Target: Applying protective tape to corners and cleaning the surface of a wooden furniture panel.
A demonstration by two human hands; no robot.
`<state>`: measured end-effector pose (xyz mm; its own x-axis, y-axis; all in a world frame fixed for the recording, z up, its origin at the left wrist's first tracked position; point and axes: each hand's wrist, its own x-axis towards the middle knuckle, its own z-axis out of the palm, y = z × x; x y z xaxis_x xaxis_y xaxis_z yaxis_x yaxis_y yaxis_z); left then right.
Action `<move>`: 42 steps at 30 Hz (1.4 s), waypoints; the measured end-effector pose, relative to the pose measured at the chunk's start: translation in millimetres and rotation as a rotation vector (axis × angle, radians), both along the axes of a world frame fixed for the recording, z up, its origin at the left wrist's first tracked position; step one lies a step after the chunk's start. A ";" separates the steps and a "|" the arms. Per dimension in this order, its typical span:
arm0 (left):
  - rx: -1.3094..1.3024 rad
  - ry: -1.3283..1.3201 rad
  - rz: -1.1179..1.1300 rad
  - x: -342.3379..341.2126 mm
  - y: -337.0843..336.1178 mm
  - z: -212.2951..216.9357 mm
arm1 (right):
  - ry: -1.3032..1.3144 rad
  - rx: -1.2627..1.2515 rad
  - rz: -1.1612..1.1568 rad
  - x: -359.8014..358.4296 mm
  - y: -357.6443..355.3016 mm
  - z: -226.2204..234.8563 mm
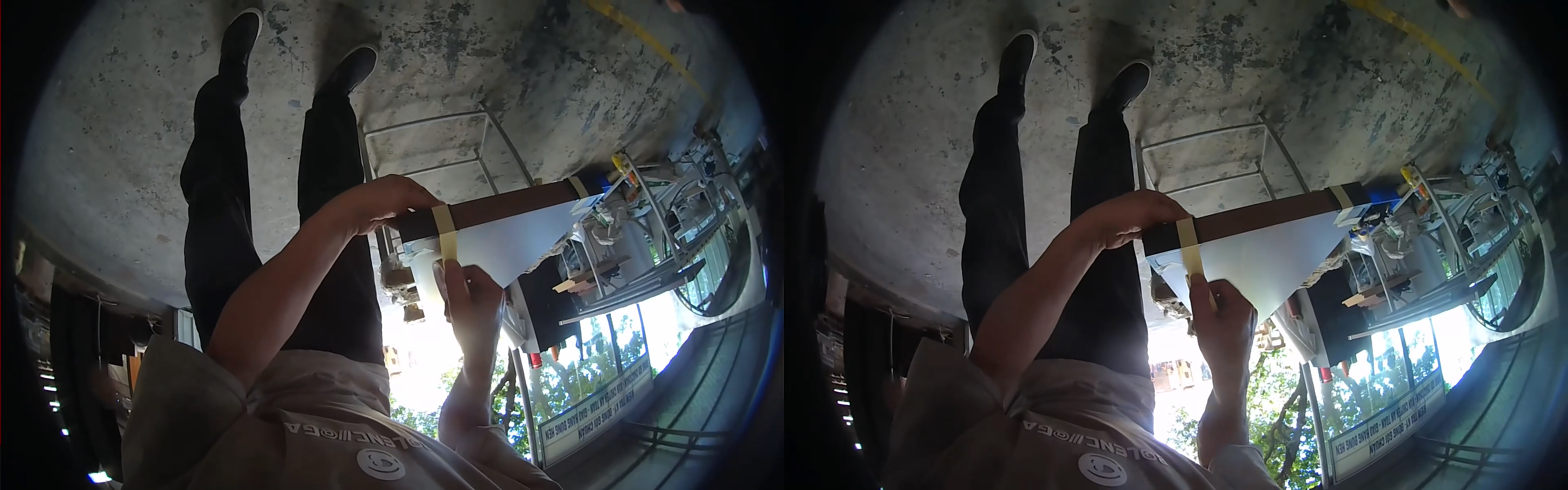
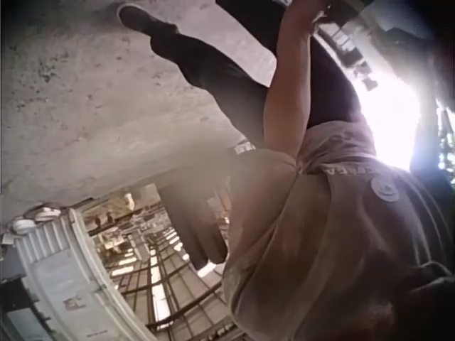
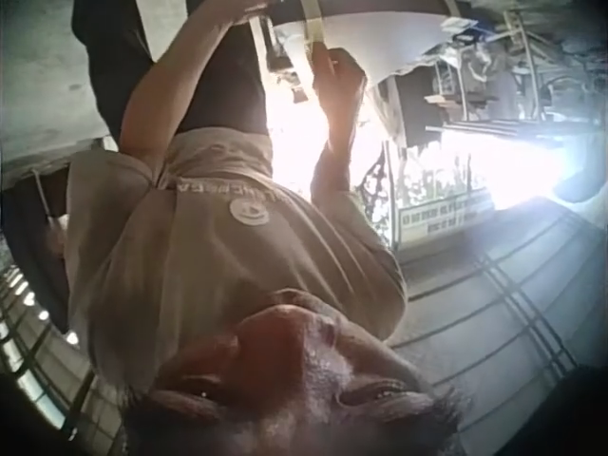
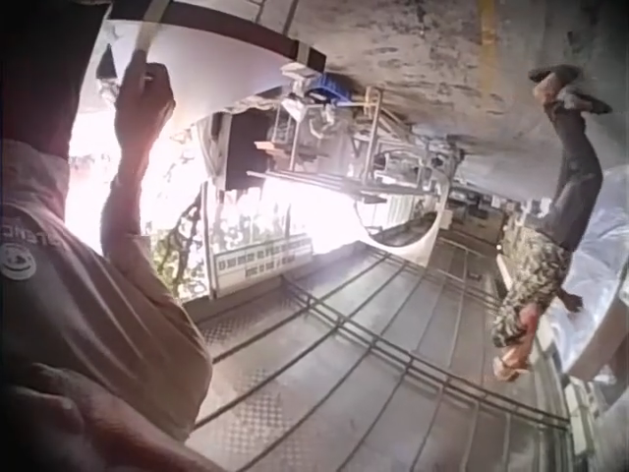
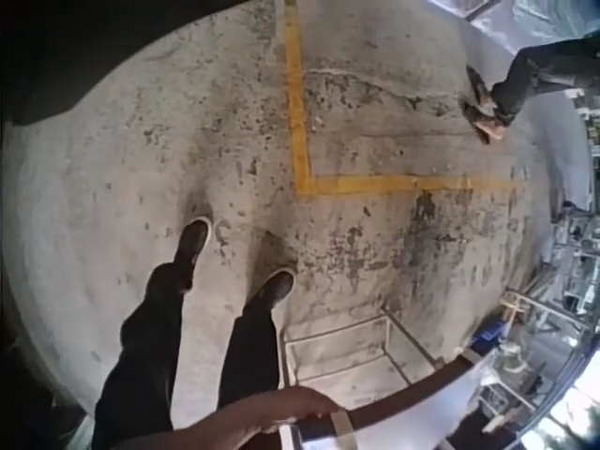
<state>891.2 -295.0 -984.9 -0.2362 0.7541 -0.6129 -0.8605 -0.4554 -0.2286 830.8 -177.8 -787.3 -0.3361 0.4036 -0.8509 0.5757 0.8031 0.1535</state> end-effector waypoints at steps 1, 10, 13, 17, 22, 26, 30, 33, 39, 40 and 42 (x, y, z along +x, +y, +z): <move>0.058 0.051 -0.037 0.9 1.4 -1.9 | -0.002 0.059 -0.062 0.6 -4.4 0.5; -0.152 0.393 -0.084 -5.5 -18.2 -6.5 | 0.063 -0.029 0.158 -1.1 -13.2 -7.8; -0.195 0.493 -0.174 -18.9 -19.0 1.9 | 0.088 -0.051 0.128 -0.3 9.0 -4.3; -0.094 0.190 -0.059 -13.2 -38.8 10.3 | 0.160 -0.095 -0.078 25.4 18.2 -23.9; -0.748 1.058 -0.480 -36.1 -23.7 51.4 | 0.299 -0.285 -0.298 39.6 26.8 -33.1; -0.620 1.052 -0.404 -29.7 -33.9 54.7 | 0.296 -0.257 -0.216 39.6 23.1 -30.5; -0.620 1.005 -0.386 -32.5 -19.7 59.2 | 0.318 -0.189 -0.030 32.6 27.4 -29.2; -0.704 0.991 -0.426 -29.5 -10.9 53.3 | 0.361 -0.186 0.027 35.4 34.6 -41.8; -0.866 0.988 -0.430 -17.8 -13.6 59.4 | 0.147 -0.168 -0.295 28.5 31.9 -61.5; -0.940 0.969 -0.434 -7.9 -14.0 57.6 | 0.142 -0.179 -0.274 30.9 28.2 -71.5; -0.901 1.035 -0.466 -22.4 3.3 66.6 | 0.212 -0.260 -0.818 55.2 72.8 -129.6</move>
<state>868.8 -291.6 -918.2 -0.7041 0.3424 -0.6221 -0.5670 0.2564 0.7828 886.0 -105.0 -917.0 -0.1884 0.3889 -0.9018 0.9808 0.1217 -0.1524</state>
